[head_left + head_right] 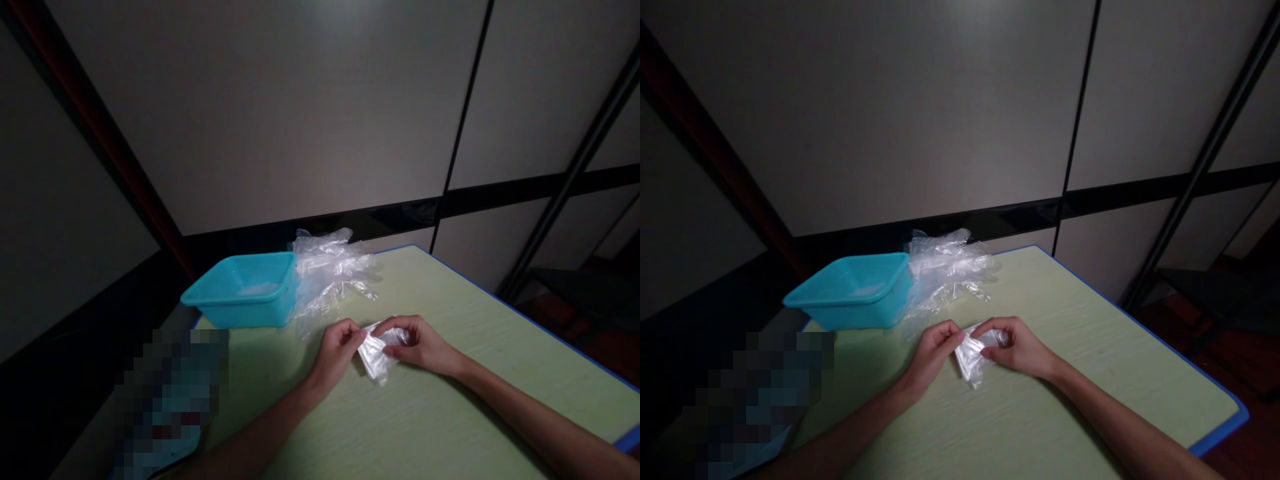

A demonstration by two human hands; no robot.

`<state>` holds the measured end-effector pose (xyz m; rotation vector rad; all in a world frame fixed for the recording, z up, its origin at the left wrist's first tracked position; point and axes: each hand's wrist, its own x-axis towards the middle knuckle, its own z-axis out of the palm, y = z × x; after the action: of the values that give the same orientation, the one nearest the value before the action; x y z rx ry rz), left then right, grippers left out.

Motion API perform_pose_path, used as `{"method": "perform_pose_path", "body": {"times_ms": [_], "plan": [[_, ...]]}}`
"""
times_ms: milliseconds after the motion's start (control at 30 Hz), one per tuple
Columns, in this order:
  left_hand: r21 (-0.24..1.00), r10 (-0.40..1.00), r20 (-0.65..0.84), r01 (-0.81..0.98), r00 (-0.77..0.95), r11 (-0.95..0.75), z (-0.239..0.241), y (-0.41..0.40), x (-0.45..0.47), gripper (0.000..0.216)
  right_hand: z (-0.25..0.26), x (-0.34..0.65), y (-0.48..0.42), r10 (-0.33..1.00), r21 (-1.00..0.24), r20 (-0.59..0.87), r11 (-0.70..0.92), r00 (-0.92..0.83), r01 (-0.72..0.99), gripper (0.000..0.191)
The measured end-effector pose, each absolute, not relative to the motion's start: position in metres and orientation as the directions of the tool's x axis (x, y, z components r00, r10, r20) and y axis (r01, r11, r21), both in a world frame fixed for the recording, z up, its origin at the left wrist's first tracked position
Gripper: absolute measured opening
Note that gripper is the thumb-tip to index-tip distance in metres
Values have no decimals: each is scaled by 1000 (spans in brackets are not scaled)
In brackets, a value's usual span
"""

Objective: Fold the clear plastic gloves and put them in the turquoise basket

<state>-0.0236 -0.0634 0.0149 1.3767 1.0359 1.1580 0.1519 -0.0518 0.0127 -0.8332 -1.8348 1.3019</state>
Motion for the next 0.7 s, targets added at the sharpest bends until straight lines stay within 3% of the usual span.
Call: {"method": "perform_pose_path", "body": {"times_ms": [333,567,700], "plan": [[968,971,219,-146,100,-203,10,-64,-22,27,12,153,-45,890,-945,238,304,-389,118,26],[976,962,218,-40,166,-215,10,-64,-23,8,11,151,-45,874,-937,271,336,-403,99,24],[978,963,206,-52,172,-200,12,-64,-24,12,11,151,-46,868,-944,265,323,-421,72,24]]}}
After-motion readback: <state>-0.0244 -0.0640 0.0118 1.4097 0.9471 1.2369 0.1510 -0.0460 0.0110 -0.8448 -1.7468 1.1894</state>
